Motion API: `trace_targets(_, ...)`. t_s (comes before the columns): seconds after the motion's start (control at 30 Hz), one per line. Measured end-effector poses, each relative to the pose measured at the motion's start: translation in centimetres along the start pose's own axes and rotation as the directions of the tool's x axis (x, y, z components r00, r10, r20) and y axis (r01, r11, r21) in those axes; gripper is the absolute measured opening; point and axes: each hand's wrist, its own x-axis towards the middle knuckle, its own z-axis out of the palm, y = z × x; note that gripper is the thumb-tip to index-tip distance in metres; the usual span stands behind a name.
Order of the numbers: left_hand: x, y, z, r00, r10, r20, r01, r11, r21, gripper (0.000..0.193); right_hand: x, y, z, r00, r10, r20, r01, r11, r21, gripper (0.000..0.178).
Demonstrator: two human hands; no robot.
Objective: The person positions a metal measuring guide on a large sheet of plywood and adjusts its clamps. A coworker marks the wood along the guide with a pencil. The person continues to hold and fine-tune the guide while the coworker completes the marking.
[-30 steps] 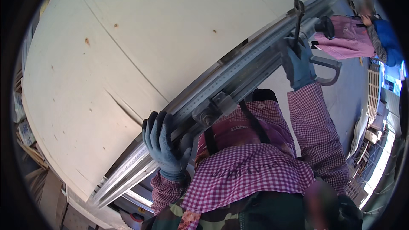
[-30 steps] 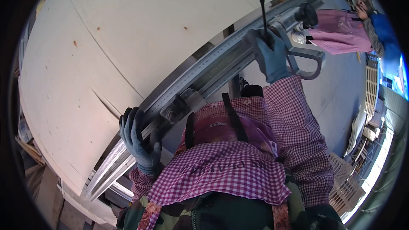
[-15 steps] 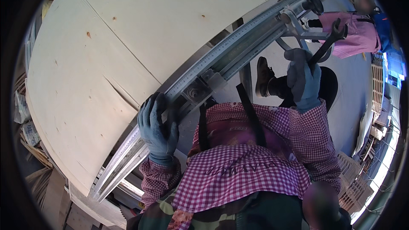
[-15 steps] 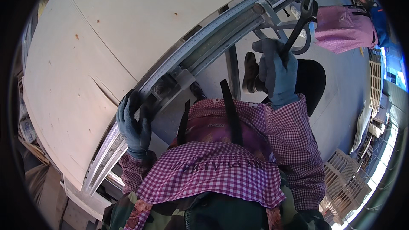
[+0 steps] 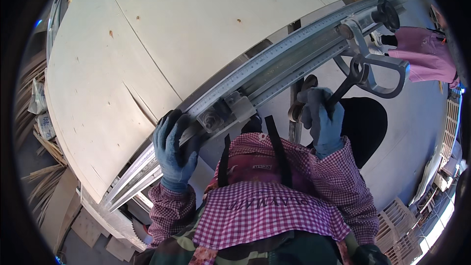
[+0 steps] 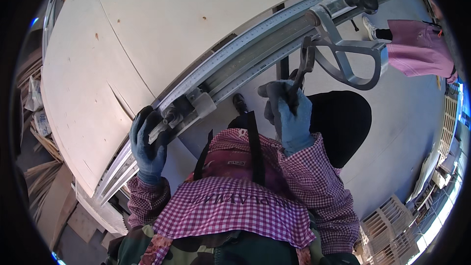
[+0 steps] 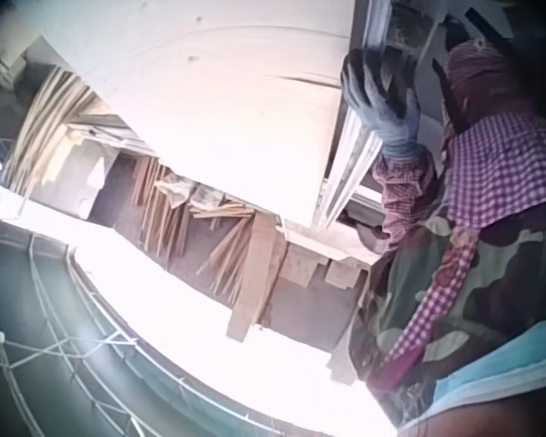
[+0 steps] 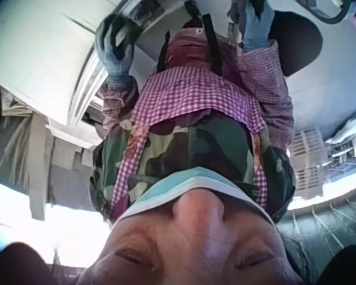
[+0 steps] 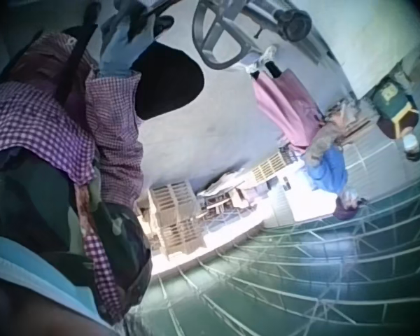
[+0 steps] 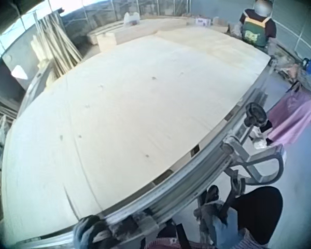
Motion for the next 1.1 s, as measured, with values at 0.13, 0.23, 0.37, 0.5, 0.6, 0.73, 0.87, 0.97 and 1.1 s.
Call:
trace_targets(0.13,1.0,1.5,0.2,0.999,0.031,0.031,-0.033,0.998,0.051,0.062,0.7,1.0,-0.6,0.999,0.044,-0.006,-0.043,0.998,0.042,0.022)
trace_targets(0.23,1.7,1.8,1.0,0.999,0.038,0.013,-0.039,0.999,0.021,0.063,2.2,1.7,-1.4,0.984,-0.037,0.172,0.004,0.983,0.185,0.021)
trace_targets(0.37,1.6,1.6,1.5,1.0,0.005,0.014,-0.005,1.0,-0.018,0.065,3.0,0.7,0.1,0.984,0.001,0.179,-0.026,0.99,0.138,0.021)
trace_targets(0.5,1.6,1.6,1.6,1.0,-0.011,0.004,0.011,1.0,-0.007,0.068,3.4,1.2,0.4,0.963,-0.065,0.261,0.063,0.998,0.016,0.03)
trace_targets(0.6,2.1,1.8,1.6,1.0,-0.011,0.011,0.011,1.0,-0.007,0.066,3.4,1.3,0.0,0.96,-0.058,0.274,0.051,0.998,0.034,0.033)
trace_targets(0.73,2.0,1.3,1.6,0.999,-0.017,0.029,0.016,1.0,0.026,0.066,3.6,1.6,-0.2,0.942,-0.096,0.322,0.065,0.992,0.106,0.035)
trace_targets(0.87,2.8,2.0,1.9,0.997,-0.056,0.043,0.056,0.998,0.019,0.07,3.6,1.6,-0.5,0.942,-0.018,0.334,-0.015,0.995,0.096,0.036)
trace_targets(0.97,3.2,2.0,2.2,0.996,-0.06,0.062,0.061,0.998,-0.004,0.074,3.7,2.5,-1.0,0.946,-0.052,0.321,0.01,0.991,0.13,0.035)
trace_targets(1.1,3.4,2.4,1.9,0.993,-0.083,0.079,0.081,0.996,0.02,0.075,4.1,3.5,-2.5,0.917,-0.058,0.395,-0.023,0.98,0.199,0.026)
